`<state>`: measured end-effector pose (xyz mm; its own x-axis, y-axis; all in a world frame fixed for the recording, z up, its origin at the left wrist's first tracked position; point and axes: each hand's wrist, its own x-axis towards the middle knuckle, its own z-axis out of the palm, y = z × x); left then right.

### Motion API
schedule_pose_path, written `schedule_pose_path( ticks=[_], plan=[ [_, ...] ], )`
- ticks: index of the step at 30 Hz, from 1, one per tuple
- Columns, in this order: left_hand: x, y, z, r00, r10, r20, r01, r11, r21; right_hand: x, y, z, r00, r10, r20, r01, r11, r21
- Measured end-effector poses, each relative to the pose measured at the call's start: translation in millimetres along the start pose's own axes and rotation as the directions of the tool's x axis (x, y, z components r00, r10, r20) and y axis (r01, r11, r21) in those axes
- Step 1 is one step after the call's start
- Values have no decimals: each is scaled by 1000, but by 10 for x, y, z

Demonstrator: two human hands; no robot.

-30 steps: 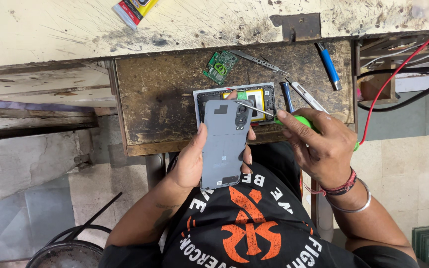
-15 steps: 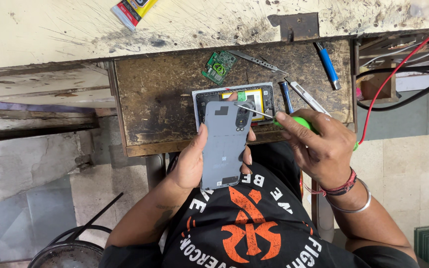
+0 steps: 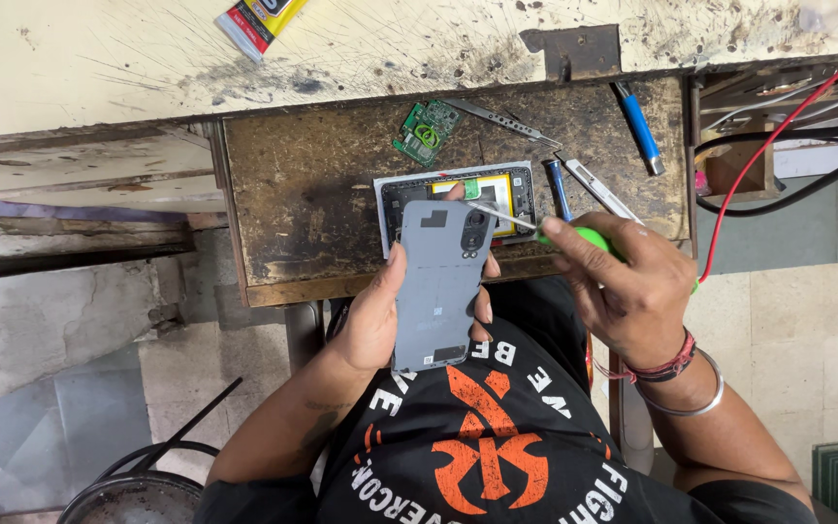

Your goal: The person applies adhesive from a yellow glue tube around the frame of an opened smartphone, then uses a green-handled screwdriver to drive screws into a gray back cover and presses a blue back cover onto the phone body. They then handle a screen protector sheet and press it onto the phone.

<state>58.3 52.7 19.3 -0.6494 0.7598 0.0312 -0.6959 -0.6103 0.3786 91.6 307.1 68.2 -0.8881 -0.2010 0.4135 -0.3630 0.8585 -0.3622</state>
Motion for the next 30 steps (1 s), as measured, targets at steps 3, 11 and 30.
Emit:
schedule_pose_path(
  ticks=[3, 11, 30],
  plan=[
    [7, 5, -1, 1000, 5, 0, -5, 1000, 11, -3, -13, 3, 1000, -11, 3, 11, 1000, 3],
    [26, -9, 32, 996, 82, -34, -81, 996, 40, -19, 3, 19, 998, 59, -24, -59, 998, -4],
    [43, -37, 39, 991, 123, -58, -121, 992, 31, -47, -37, 71, 997, 69, -40, -68, 997, 29]
  ],
)
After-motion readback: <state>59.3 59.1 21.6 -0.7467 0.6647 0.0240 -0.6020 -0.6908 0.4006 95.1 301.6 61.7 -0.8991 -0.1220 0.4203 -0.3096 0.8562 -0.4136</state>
